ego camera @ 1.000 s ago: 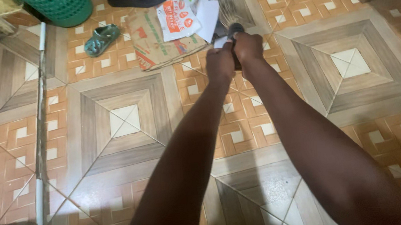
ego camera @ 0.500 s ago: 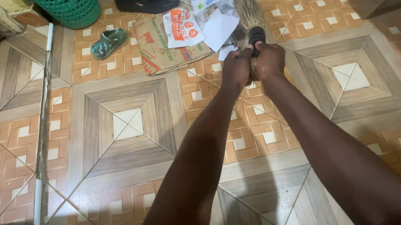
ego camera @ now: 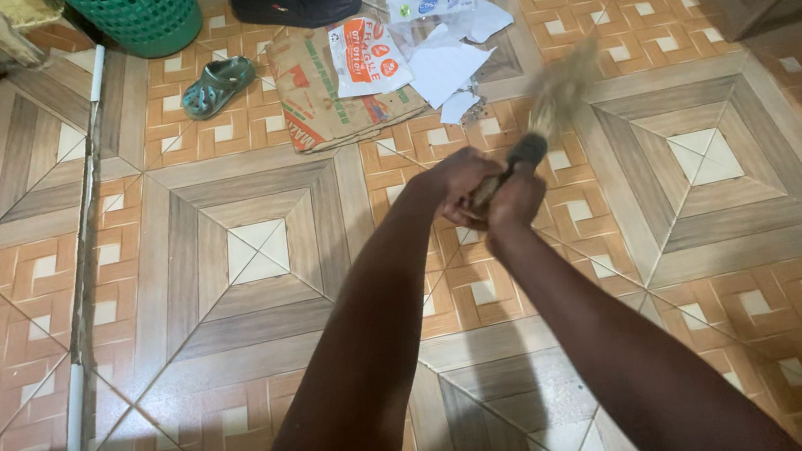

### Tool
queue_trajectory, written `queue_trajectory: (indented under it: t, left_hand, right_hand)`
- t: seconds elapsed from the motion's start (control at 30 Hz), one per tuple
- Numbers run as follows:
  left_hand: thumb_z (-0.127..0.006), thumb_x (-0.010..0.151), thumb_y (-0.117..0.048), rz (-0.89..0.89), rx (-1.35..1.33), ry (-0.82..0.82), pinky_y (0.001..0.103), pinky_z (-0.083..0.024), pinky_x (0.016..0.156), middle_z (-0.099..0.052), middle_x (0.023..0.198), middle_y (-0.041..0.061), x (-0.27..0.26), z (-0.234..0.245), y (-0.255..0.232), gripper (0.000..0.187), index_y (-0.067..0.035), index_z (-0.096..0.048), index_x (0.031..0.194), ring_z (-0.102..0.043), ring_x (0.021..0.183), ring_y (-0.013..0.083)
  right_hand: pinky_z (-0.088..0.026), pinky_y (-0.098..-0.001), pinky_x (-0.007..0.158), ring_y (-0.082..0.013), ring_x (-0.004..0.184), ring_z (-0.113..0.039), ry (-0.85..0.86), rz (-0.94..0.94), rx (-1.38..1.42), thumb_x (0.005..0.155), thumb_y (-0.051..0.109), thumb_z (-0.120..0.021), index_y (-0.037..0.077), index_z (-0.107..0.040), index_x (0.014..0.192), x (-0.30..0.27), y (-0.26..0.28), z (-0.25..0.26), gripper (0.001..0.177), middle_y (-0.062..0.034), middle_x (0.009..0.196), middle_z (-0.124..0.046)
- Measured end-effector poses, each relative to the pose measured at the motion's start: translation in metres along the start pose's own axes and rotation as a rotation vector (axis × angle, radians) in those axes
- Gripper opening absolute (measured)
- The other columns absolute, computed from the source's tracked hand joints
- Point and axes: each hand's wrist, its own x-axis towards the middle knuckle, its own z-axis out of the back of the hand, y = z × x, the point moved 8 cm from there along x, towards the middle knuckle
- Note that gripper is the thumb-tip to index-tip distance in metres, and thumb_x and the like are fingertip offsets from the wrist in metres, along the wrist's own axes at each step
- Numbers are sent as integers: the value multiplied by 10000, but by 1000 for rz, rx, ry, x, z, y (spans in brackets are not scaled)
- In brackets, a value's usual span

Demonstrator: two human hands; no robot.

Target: The person attaches a metal rod to a broom head using a hammer and then adjusts the assembly against a wall fixture in a bathroom.

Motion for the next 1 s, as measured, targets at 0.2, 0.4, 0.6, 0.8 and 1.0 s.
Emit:
queue_trajectory:
  t: [0.2, 0.4, 0.6, 0.8, 1.0]
  left_hand:
    - [-550, 989, -256, 208, 338, -194, 339, -554, 447, -705, 724, 161, 0, 69, 44, 312, 6, -718, 968, -669, 549, 221]
    - [-619, 998, -430, -264, 1103, -549, 361, -482, 583, -742, 796, 91, -9, 151, 5, 331, -156, -795, 939, -633, 653, 196]
    - [-790, 875, -299, -246, -221, -617, 370, -636, 569, -679, 767, 58, -83, 153, 8, 251, -123, -710, 1035, -665, 645, 187]
    - [-723, 892, -348, -155, -251, -341, 402, -688, 682, -715, 915, 92, -88, 124, -14, 428, -231, -534, 1258, -759, 799, 254]
    - [-667, 916, -326, -301, -312, -388, 437, -653, 689, -768, 980, 75, -58, 131, -37, 298, -185, -709, 1176, -760, 804, 229]
  right_hand:
    - [-598, -460, 488, -360, 703, -724, 4, -181, 84, 1029, 306, -427, -91, -513, 1204, 6, -67, -65, 442, -267, 1016, -693]
    - [-610, -437, 570, -266, 824, -708, 275, -224, 126, 1020, 494, -396, 39, -552, 1187, 15, -64, -152, 508, -133, 1044, -667]
    - [-563, -434, 708, -278, 858, -703, 336, 34, -131, 1021, 428, -428, -15, -627, 1052, 5, -19, -169, 487, -165, 1011, -682]
    - [-546, -437, 840, -284, 937, -711, 160, 195, -465, 998, 471, -485, 19, -567, 1097, -24, 47, -141, 471, -163, 1044, -692]
    - [-537, -456, 560, -292, 652, -670, 339, 367, -360, 988, 380, -629, -13, -607, 1102, -8, 100, -132, 410, -170, 843, -693]
